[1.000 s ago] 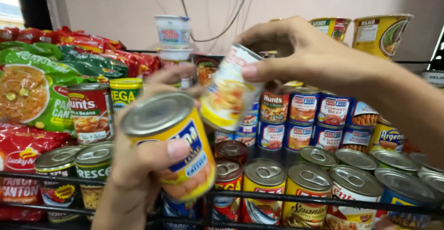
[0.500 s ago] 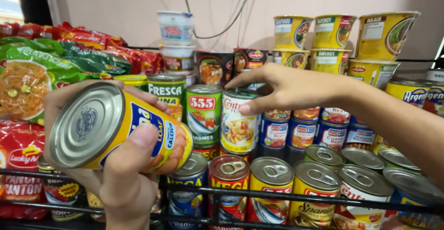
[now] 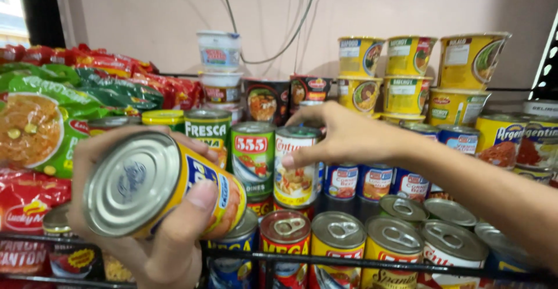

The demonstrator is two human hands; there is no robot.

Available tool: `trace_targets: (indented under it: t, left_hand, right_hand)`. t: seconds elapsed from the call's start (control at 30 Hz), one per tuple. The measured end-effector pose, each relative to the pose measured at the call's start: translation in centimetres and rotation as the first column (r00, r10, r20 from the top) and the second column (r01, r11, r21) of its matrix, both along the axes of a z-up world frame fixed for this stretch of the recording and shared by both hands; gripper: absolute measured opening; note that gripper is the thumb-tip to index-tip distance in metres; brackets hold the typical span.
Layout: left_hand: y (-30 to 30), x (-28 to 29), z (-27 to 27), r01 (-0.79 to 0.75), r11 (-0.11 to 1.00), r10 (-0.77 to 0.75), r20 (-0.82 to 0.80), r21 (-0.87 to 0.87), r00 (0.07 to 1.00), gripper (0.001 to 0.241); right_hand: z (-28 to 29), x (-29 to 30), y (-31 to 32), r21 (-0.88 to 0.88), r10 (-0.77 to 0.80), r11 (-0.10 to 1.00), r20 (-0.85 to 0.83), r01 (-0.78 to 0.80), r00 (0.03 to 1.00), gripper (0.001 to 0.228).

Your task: Organizing and stocking various canned goods onto store shelves from a cardboard box.

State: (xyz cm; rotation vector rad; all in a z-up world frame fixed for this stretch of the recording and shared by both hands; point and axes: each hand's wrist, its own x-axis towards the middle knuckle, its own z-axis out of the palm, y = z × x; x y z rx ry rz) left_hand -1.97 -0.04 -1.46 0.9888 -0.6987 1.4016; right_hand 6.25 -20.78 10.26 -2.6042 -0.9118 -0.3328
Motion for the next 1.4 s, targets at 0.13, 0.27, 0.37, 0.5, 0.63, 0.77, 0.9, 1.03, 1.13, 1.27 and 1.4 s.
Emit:
trace_targets:
  t: [0.13,0.27,0.37,0.5,0.63,0.77,0.9,1.03,1.13,1.27,1.4]
  left_hand:
    - [-0.6,-0.5,0.6,0.033,0.999,-0.035,-0.079,-0.02,0.996,0.045]
    - [-0.4,0.0,0.8,0.078,0.996,-0.083,-0.151,-0.042,0.985,0.049]
    - [0.6,0.9,0.2,0.134,0.99,-0.125,-0.166,0.041,0.978,0.05]
    - [1.8,1.8,-0.4,0.266,0.944,-0.244,-0.13,0.196,0.961,0.053]
    - [3.8,2.7,-0.7,0.316,0.882,-0.29,-0.128,0.35,0.949,0.061]
    - [4.4,3.1,-0.8,0.379,0.849,-0.338,-0.173,0.368,0.925,0.063]
    - [4.6,3.4,-1.0,0.377,0.836,-0.329,-0.184,0.4,0.926,0.063]
    - [5.4,4.3,-1.2,0.394,0.803,-0.339,-0.202,0.446,0.919,0.064]
    - [6.7,5.5,-1.6,0.52,0.714,-0.477,-0.218,0.469,0.851,0.058]
    - [7.8,6.3,-1.7,0.63,0.623,-0.586,-0.256,0.464,0.769,0.051]
    - [7.7,6.7,-1.6,0.699,0.536,-0.643,-0.308,0.473,0.701,0.048]
  right_hand:
    - [-0.4,0.4,-0.5,0.089,0.033,0.996,-0.096,-0.025,0.995,0.084]
    - [-2.2,2.2,-2.0,0.193,0.039,0.981,-0.329,0.026,0.944,0.09]
    - [-2.1,2.7,-2.3,0.224,0.184,0.966,-0.24,-0.13,0.953,0.1]
    - [-1.0,2.2,-1.8,0.184,0.063,0.983,-0.301,-0.007,0.952,0.085]
    - [0.1,1.0,-1.0,0.158,0.085,0.987,-0.297,-0.039,0.951,0.085]
    - [0.1,1.4,-1.1,0.115,0.057,0.993,-0.276,-0.026,0.959,0.081]
    - [-0.2,2.7,-2.0,0.064,0.203,0.979,-0.214,-0.193,0.956,0.08]
    - [0.9,3.1,-4.0,-0.097,0.158,0.978,-0.236,-0.185,0.959,0.087]
    - [3.8,-1.0,-3.6,-0.621,-0.34,0.764,-0.158,0.174,0.927,0.075]
    - [2.3,-0.6,-8.4,-0.771,-0.359,0.637,-0.314,-0.015,0.879,0.064]
    - [2.1,-1.2,-10.6,-0.667,-0.359,0.741,-0.483,-0.071,0.799,0.066]
